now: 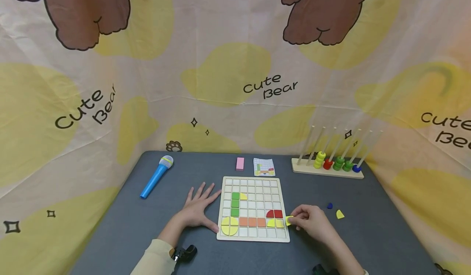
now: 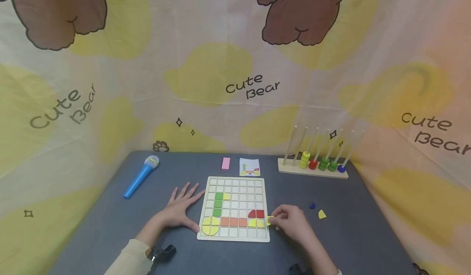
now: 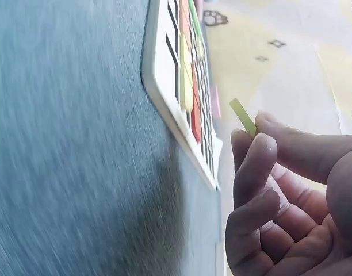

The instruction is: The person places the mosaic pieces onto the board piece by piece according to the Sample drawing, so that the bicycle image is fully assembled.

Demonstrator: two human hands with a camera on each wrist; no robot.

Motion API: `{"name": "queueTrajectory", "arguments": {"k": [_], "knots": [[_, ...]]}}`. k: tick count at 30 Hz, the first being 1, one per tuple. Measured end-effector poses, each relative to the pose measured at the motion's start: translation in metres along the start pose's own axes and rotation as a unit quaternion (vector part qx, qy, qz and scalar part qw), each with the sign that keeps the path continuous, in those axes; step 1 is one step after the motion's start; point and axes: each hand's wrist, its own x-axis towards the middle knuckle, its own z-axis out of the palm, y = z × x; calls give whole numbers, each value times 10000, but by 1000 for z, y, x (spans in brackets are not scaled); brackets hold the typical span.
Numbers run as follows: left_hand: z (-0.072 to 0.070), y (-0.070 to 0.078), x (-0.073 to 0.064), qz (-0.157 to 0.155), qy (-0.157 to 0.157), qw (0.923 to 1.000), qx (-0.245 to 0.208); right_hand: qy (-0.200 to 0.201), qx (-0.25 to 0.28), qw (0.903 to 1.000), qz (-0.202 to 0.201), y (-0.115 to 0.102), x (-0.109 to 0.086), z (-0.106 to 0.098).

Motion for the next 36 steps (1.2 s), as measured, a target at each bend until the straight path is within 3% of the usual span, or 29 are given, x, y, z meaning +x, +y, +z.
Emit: {"name": "queueTrajectory", "arguments": {"k": [6, 15, 36], "knots": [[0, -1, 0, -1, -35, 10000, -13, -465, 64, 9986, -246, -5, -6, 10], [-1, -1, 0, 30, -43, 10000, -57, -578, -219, 9979, -204, -11, -12, 22], [0, -2, 1, 48, -18, 9999, -104, -92, -978, 9952, -20, -19, -11, 36]]}}
